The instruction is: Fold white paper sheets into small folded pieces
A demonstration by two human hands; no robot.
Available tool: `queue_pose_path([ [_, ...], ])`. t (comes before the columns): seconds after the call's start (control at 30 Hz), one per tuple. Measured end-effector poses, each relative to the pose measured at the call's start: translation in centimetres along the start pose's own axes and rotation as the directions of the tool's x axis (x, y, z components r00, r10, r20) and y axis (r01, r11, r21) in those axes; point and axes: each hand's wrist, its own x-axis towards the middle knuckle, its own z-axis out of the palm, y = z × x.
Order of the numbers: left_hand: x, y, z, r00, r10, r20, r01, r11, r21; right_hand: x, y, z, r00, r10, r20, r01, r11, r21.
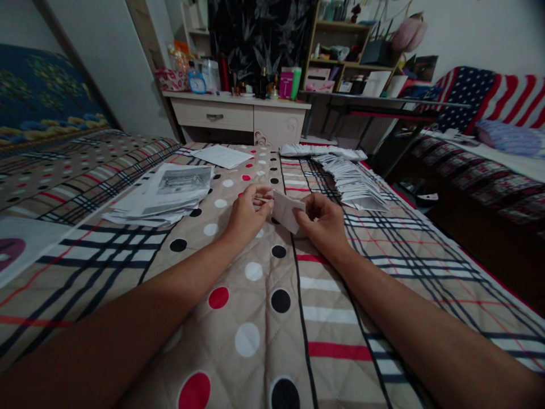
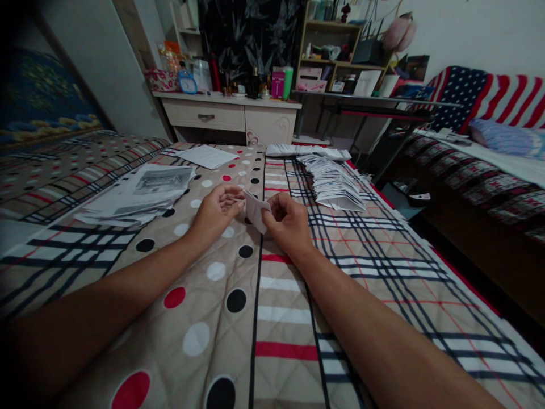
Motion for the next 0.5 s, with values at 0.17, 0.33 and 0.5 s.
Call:
queue_pose_path([
  [0.17, -0.8, 1.7, 0.0, 0.955, -0.202, 0.216, 0.233, 0.963, -0.132, -0.3, -0.4, -0.5, 0.947, -0.312, 0.081, 0.322, 0.908, -0.268],
  [0.33, -0.9, 2.1, 0.0, 0.929, -0.232, 0.288, 0.303, 0.923, -0.235, -0.3, -0.5, -0.5, 0.868, -0.384, 0.314, 0.48, 0.81, -0.336],
  [0.5, -0.5, 1.3, -0.4, 0.94, -0.232, 0.25, 0.288, 0.932, -0.221, -0.1, -0.7, -0.4, 0.873, -0.414, 0.257, 0.474, 0.844, -0.251],
])
